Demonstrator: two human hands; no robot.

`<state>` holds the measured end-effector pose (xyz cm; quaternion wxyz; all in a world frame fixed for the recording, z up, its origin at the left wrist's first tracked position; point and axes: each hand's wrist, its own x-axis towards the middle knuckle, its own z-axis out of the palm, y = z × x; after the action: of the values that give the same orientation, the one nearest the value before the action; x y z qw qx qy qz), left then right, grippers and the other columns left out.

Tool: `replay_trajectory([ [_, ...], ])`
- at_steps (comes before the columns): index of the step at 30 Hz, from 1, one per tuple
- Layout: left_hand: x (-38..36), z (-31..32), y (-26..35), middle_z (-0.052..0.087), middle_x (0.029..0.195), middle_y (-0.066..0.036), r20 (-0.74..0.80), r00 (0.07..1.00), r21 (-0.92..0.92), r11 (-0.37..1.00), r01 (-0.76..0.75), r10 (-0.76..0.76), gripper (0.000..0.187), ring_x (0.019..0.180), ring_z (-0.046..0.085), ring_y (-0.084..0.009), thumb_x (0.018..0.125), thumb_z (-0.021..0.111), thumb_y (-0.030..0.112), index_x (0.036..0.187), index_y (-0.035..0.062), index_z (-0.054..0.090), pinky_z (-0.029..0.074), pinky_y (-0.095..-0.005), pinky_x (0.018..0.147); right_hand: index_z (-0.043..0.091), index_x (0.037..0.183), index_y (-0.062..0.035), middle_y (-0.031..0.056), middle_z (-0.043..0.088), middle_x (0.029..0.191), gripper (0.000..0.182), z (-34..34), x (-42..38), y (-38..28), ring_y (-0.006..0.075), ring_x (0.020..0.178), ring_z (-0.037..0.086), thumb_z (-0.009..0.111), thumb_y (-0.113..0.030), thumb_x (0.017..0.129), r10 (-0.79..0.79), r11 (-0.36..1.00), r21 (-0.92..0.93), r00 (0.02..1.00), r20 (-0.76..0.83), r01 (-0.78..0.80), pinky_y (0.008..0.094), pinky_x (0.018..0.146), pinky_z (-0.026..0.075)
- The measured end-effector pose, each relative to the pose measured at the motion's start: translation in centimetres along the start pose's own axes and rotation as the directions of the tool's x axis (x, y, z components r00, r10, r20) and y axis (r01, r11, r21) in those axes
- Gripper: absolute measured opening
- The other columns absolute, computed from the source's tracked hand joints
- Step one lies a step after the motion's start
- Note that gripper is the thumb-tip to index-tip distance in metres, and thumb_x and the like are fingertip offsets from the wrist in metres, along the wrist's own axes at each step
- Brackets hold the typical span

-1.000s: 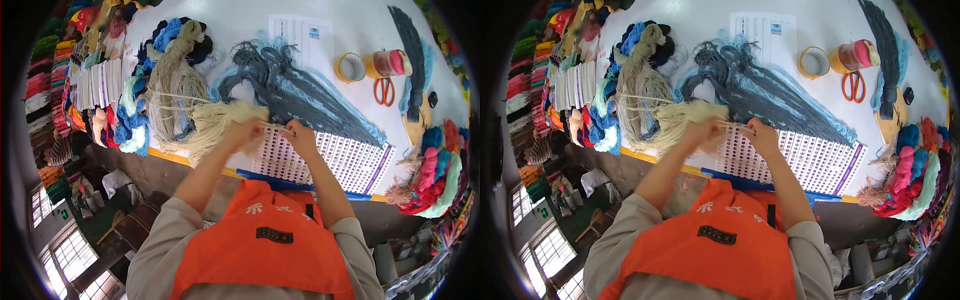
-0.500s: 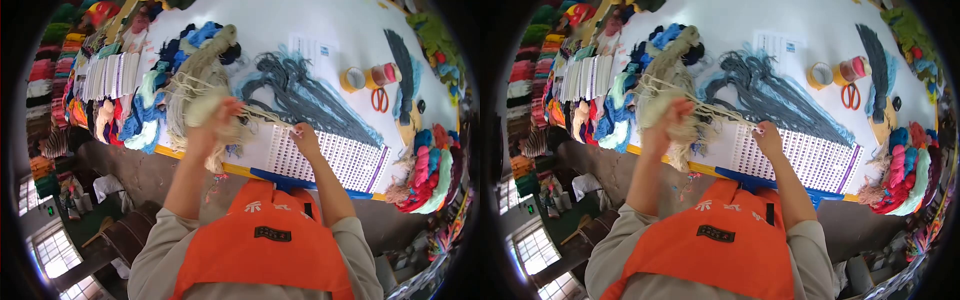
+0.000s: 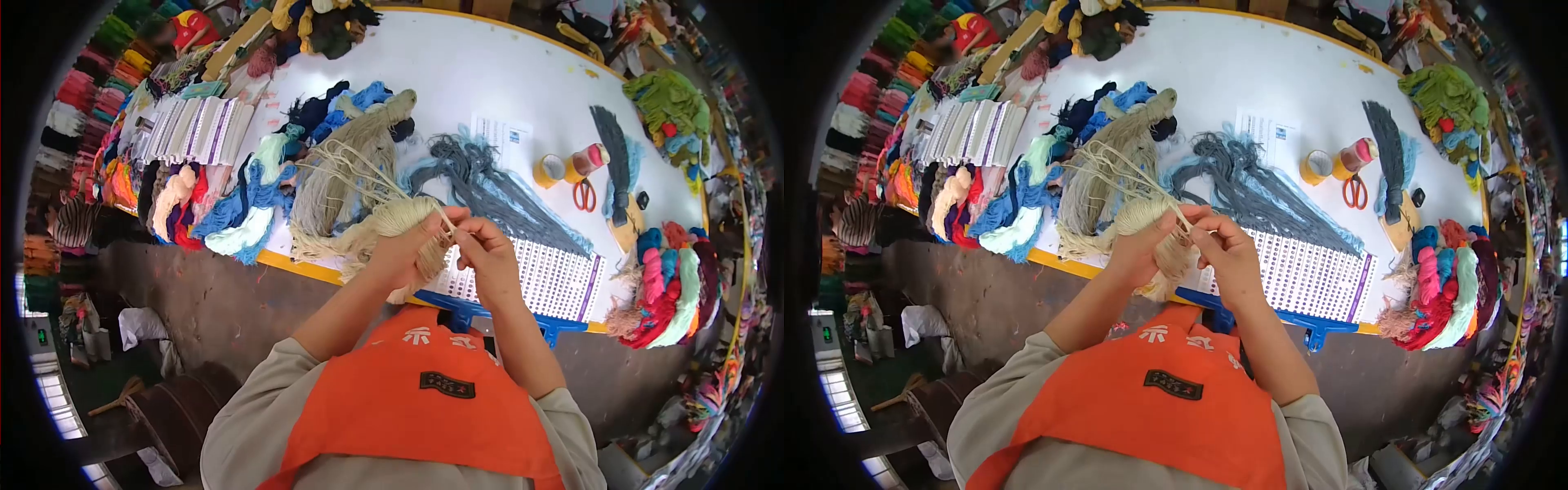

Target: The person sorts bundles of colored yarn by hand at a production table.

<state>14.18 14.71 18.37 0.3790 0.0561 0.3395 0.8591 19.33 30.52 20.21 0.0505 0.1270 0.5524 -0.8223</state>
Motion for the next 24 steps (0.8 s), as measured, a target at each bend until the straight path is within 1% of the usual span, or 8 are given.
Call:
replay_trajectory([
  [1, -0.3, 0.4, 0.3, 0.053, 0.128, -0.007, 0.008, 1.000, 0.004, 1.000, -0.006, 0.006, 0.053, 0.118, 0.050, -0.0151, 0.099, 0.051, 0.034, 0.137, -0.0021, 0.043, 0.041, -0.0316, 0.101, 0.062, 0.094, -0.0040, -0.0006, 0.059, 0.078, 0.009, 0.3, -0.4, -0.2, 0.0054, 0.061, 0.049, 0.061, -0.013, 0.092, -0.001, 1.000, 0.027, 1.000, -0.016, 0.001, 0.0203, 0.056, 0.044],
  [6, -1.2, 2.0, 0.7, 0.060, 0.117, -0.010, -0.108, 0.990, 0.289, 0.956, -0.052, 0.087, 0.038, 0.106, 0.058, -0.0155, 0.098, 0.053, 0.021, 0.128, -0.0043, 0.053, 0.046, -0.0291, 0.094, 0.061, 0.093, -0.0041, -0.0003, 0.059, 0.080, 0.008, 1.2, -1.5, -0.6, 0.0049, 0.061, 0.048, 0.060, -0.012, 0.093, -0.025, 0.997, 0.071, 0.999, -0.020, 0.026, 0.0198, 0.056, 0.043],
  [9, -1.3, 1.8, 0.8, 0.060, 0.116, -0.010, -0.109, 0.994, 0.133, 0.991, 0.010, 0.004, 0.035, 0.105, 0.058, -0.0145, 0.097, 0.056, 0.016, 0.125, -0.0045, 0.054, 0.047, -0.0284, 0.092, 0.061, 0.092, -0.0043, 0.0010, 0.060, 0.085, 0.007, 1.4, -2.0, -0.8, 0.0046, 0.061, 0.048, 0.059, -0.011, 0.093, -0.028, 0.993, 0.117, 0.999, -0.028, 0.031, 0.0194, 0.057, 0.043],
  [11, -1.4, 2.4, 1.1, 0.060, 0.114, -0.009, -0.101, 0.995, 0.151, 0.989, -0.008, 0.023, 0.035, 0.103, 0.058, -0.0139, 0.096, 0.056, 0.016, 0.125, -0.0044, 0.055, 0.047, -0.0276, 0.091, 0.061, 0.092, -0.0044, 0.0022, 0.062, 0.089, 0.007, 1.5, -2.1, -0.7, 0.0044, 0.061, 0.047, 0.059, -0.011, 0.093, -0.025, 0.986, 0.163, 0.999, -0.033, 0.030, 0.0193, 0.057, 0.043],
  [13, -1.6, 3.1, 1.1, 0.061, 0.112, -0.008, -0.094, 0.995, 0.167, 0.986, -0.024, 0.040, 0.035, 0.102, 0.058, -0.0133, 0.096, 0.057, 0.015, 0.125, -0.0042, 0.055, 0.047, -0.0267, 0.090, 0.061, 0.091, -0.0040, 0.0054, 0.063, 0.105, 0.007, 1.4, -2.2, -0.7, 0.0040, 0.062, 0.047, 0.059, -0.011, 0.093, -0.035, 0.995, 0.093, 0.998, -0.053, 0.040, 0.0194, 0.058, 0.043],
  [17, -1.4, 3.1, 0.5, 0.062, 0.109, -0.006, -0.119, 0.991, 0.254, 0.967, -0.033, 0.065, 0.034, 0.099, 0.058, -0.0122, 0.096, 0.057, 0.018, 0.123, -0.0032, 0.056, 0.047, -0.0261, 0.088, 0.060, 0.092, -0.0039, 0.0052, 0.063, 0.107, 0.008, 1.4, -2.3, -1.0, 0.0037, 0.062, 0.046, 0.058, -0.011, 0.094, -0.072, 0.995, 0.069, 0.997, -0.037, 0.075, 0.0198, 0.059, 0.044],
  [19, -1.1, 2.8, 0.2, 0.063, 0.110, -0.006, -0.116, 0.991, 0.273, 0.962, -0.028, 0.062, 0.034, 0.100, 0.058, -0.0121, 0.095, 0.058, 0.019, 0.122, -0.0025, 0.058, 0.046, -0.0267, 0.088, 0.060, 0.095, -0.0039, 0.0012, 0.061, 0.091, 0.010, 1.1, -2.4, -1.0, 0.0035, 0.063, 0.046, 0.055, -0.013, 0.095, -0.058, 0.986, 0.152, 0.998, -0.038, 0.063, 0.0201, 0.059, 0.044],
  [24, -0.9, 4.4, 0.7, 0.061, 0.102, -0.004, -0.100, 0.995, 0.137, 0.991, -0.007, 0.021, 0.036, 0.096, 0.057, -0.0108, 0.099, 0.051, 0.020, 0.127, -0.0027, 0.054, 0.047, -0.0246, 0.086, 0.059, 0.099, -0.0037, -0.0021, 0.057, 0.082, 0.012, 0.3, -2.2, -1.6, 0.0033, 0.062, 0.046, 0.055, -0.014, 0.096, -0.035, 0.978, 0.203, 0.999, -0.025, 0.039, 0.0209, 0.060, 0.044],
])
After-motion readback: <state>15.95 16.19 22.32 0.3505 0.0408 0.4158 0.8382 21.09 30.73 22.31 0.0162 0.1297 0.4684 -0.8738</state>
